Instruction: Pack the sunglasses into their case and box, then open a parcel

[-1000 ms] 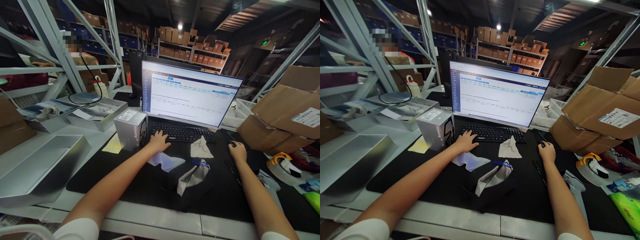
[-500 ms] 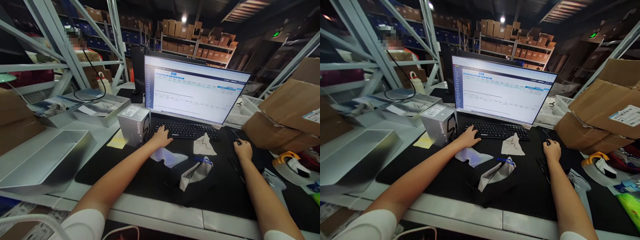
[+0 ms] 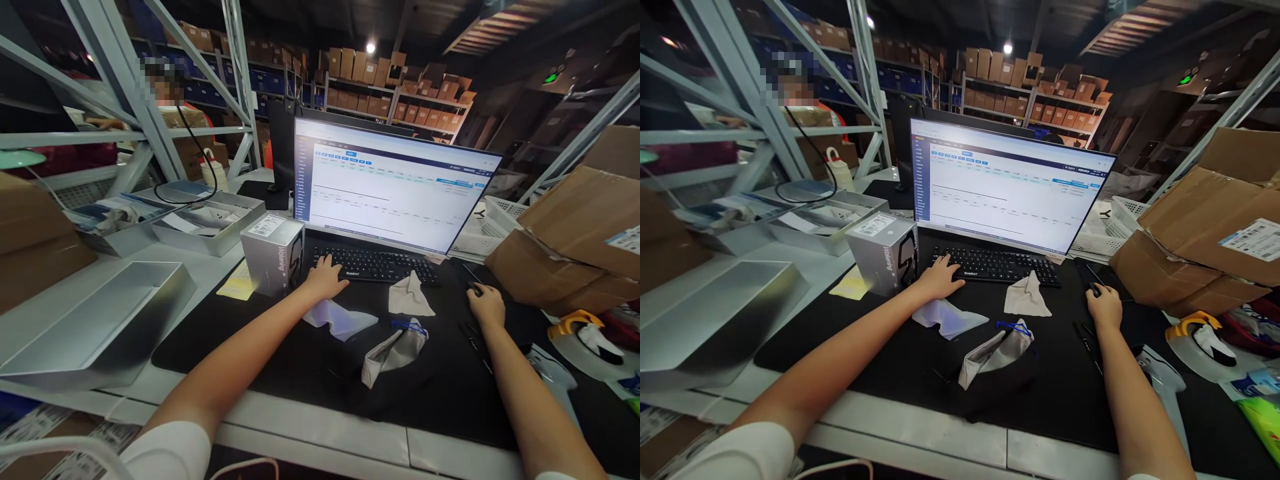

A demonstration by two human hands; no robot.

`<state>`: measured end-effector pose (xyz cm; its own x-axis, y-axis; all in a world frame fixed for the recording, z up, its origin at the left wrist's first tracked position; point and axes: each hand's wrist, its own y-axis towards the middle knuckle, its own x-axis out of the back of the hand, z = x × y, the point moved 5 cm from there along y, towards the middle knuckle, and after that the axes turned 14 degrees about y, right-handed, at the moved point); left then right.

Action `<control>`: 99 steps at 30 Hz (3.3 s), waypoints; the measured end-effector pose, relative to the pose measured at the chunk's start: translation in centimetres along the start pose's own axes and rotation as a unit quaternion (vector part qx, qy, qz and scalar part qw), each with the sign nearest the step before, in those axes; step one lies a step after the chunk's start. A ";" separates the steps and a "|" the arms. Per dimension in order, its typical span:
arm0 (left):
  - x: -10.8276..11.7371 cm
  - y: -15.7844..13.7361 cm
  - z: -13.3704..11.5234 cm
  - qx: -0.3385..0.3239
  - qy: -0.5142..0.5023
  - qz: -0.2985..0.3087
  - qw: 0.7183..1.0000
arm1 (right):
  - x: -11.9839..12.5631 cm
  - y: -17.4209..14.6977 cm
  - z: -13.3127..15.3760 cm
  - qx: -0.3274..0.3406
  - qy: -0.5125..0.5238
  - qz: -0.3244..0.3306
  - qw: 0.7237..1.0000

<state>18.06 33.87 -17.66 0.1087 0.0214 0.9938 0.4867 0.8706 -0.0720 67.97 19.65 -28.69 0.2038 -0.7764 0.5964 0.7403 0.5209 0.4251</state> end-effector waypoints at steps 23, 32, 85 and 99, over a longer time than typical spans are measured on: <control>0.0 -0.4 -0.8 -0.014 0.040 -0.001 0.999 | -0.3 0.3 -0.1 0.022 0.015 0.009 1.000; -0.5 0.0 -0.6 -0.016 0.041 -0.005 0.999 | -0.7 0.6 -0.8 0.020 0.011 0.005 1.000; -0.3 -0.1 -0.6 -0.015 0.053 -0.001 0.998 | 0.5 -0.2 0.5 0.008 0.002 -0.029 1.000; 0.0 -0.5 -0.8 -0.014 0.058 0.009 0.998 | 0.4 -0.3 0.7 -0.008 -0.003 -0.014 1.000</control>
<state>18.50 33.04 -17.68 0.2159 -0.0223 0.9762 0.5072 0.8569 -0.0926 67.37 19.40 -28.11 0.1801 -0.7882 0.5885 0.7558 0.4938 0.4301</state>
